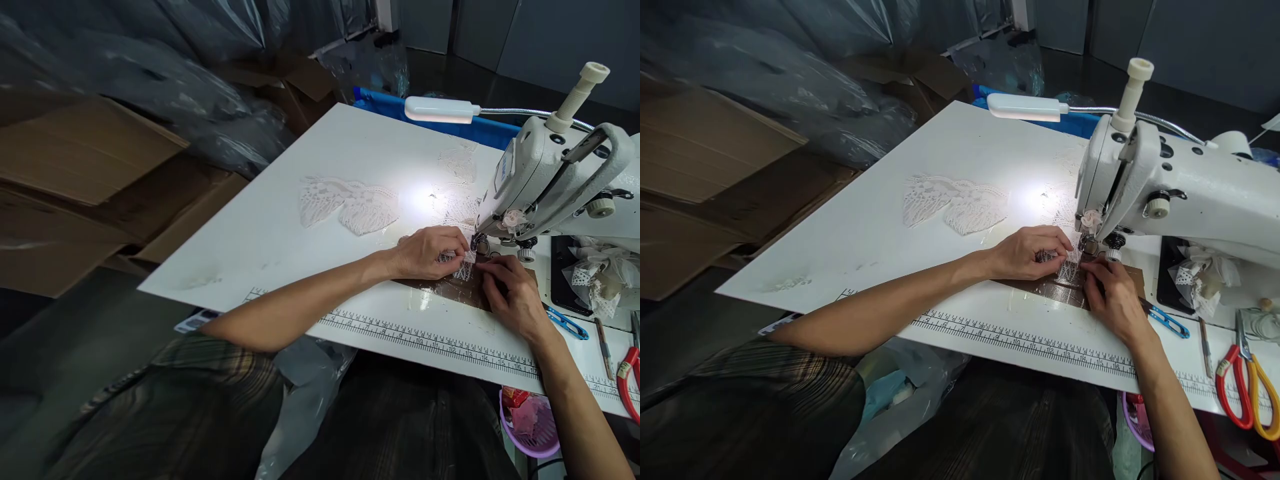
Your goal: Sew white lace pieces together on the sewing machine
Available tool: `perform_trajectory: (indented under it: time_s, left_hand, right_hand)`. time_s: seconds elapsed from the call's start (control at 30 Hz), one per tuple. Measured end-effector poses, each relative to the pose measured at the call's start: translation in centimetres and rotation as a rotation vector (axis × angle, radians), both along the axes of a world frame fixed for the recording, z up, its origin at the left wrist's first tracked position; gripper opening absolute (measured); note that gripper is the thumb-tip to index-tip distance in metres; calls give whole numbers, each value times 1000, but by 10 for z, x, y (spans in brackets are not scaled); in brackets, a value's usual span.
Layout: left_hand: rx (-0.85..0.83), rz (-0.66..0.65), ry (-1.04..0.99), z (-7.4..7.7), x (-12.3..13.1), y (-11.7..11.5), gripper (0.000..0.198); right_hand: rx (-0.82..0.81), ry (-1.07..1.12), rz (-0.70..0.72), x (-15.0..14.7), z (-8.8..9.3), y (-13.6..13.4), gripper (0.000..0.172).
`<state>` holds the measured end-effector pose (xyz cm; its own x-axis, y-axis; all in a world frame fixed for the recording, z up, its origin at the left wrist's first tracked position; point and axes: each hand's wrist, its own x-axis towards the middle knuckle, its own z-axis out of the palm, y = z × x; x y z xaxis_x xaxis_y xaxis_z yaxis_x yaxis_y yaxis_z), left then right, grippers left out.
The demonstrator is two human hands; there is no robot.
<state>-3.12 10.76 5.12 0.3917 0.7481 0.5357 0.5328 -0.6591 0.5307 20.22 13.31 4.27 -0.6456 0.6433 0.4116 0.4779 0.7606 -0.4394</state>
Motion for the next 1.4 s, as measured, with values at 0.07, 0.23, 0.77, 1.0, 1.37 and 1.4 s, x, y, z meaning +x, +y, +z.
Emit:
perform_trajectory:
  time_s: [0.07, 0.23, 0.77, 1.0, 1.37, 1.4]
  left_hand:
    - [37, -9, -28, 2, -1, 1, 17]
    - [68, -40, 35, 1, -2, 4, 18]
    - [182, -81, 452, -9, 0, 4, 26]
    - [228, -73, 510, -8, 2, 2, 31]
    - [223, -80, 529, -3, 1, -3, 22]
    - [219, -78, 533, -3, 1, -4, 23]
  right_hand:
    - [-7, -49, 68, -1, 2, -2, 33]
    - [37, -159, 133, -2, 2, -2, 38]
    - [-356, -178, -70, -2, 25, 35, 30]
    - [-86, -146, -63, -4, -2, 20, 34]
    - [115, -325, 45, -1, 6, 19, 35]
    - [125, -327, 45, -1, 5, 18, 35]
